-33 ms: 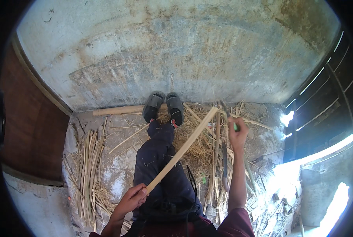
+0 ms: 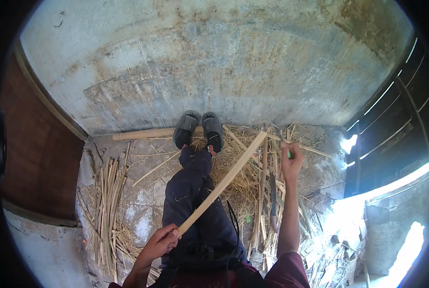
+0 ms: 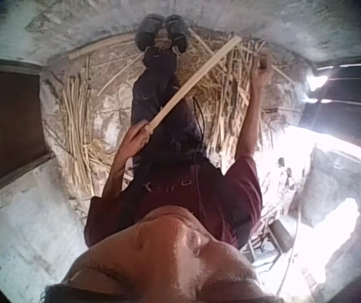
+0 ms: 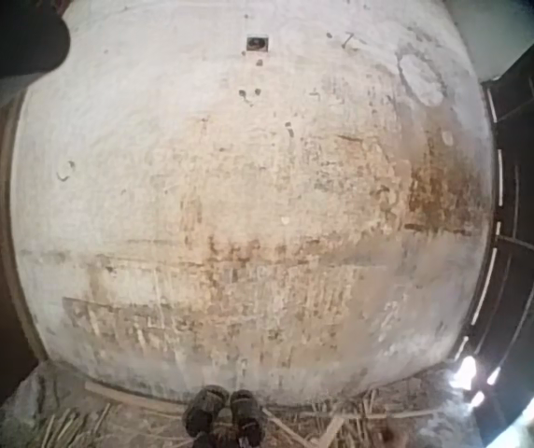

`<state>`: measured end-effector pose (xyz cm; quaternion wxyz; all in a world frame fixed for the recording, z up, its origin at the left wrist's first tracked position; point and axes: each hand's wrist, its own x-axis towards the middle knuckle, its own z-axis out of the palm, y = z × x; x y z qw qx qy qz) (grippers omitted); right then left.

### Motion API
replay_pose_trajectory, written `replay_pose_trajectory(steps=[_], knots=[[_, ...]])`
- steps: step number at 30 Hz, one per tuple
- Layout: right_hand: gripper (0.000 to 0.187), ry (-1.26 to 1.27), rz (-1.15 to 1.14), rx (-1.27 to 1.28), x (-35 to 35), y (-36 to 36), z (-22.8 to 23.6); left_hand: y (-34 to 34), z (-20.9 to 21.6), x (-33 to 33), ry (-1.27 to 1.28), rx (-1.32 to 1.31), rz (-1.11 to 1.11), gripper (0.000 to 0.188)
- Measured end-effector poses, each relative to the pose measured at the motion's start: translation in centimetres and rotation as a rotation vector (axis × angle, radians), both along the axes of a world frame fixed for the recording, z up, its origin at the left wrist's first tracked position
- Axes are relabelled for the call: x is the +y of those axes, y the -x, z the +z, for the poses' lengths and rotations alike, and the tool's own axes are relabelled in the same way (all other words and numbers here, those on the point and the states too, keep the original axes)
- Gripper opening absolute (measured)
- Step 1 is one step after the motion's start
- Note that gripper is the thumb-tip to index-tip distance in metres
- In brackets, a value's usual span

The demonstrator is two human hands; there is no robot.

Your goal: The person shaves thin strips from a long wooden piece by hand using a knife and a larger blade while sitting on the floor surrounded by wood debris.

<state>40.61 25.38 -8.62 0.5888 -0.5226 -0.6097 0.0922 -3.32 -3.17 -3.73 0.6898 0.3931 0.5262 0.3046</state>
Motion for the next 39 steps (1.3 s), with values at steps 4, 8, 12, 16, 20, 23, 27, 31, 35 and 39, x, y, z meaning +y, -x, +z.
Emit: replay_pose_trajectory(steps=[4, 8, 12, 16, 20, 23, 27, 31, 35, 39], knots=[[0.019, 0.215, 0.065, 0.433, -0.7, -1.5, -1.2, -0.2, -1.2, 0.2, -0.112, 0.114, 0.03, 0.028], [0.014, 0.524, 0.158, 0.79, -2.8, 0.5, -0.9, -0.5, -2.2, 1.1, -0.152, 0.18, 0.128, 0.026], [0.016, 0.403, 0.293, 0.572, -5.5, 4.3, 0.4, -1.6, -1.5, 3.1, -0.23, 0.184, 0.13, 0.024], [0.013, 0.122, 0.353, 0.09, -7.9, 9.6, 3.1, -3.2, 0.4, 5.2, -0.362, 0.283, 0.096, 0.02], [0.013, 0.004, 0.479, -0.12, -10.7, 13.9, 5.9, -5.2, 2.8, 6.7, -0.512, 0.358, 0.157, 0.016], [0.014, -0.073, 0.535, -0.293, -12.2, 15.3, 7.4, -6.1, 3.7, 7.4, -0.576, 0.397, 0.19, 0.016], [0.018, -0.109, 0.578, -0.394, -12.9, 15.7, 7.2, -6.1, 4.9, 7.7, -0.557, 0.349, 0.157, 0.018], [0.021, -0.142, 0.61, -0.434, -13.2, 16.3, 7.3, -5.9, 4.7, 7.7, -0.54, 0.28, 0.131, 0.023], [0.023, -0.172, 0.641, -0.466, -13.5, 17.0, 7.4, -5.6, 3.0, 7.5, -0.566, 0.25, 0.125, 0.039], [0.021, -0.162, 0.667, -0.457, -13.9, 17.3, 7.2, -5.3, 2.6, 7.3, -0.546, 0.286, 0.096, 0.044]])
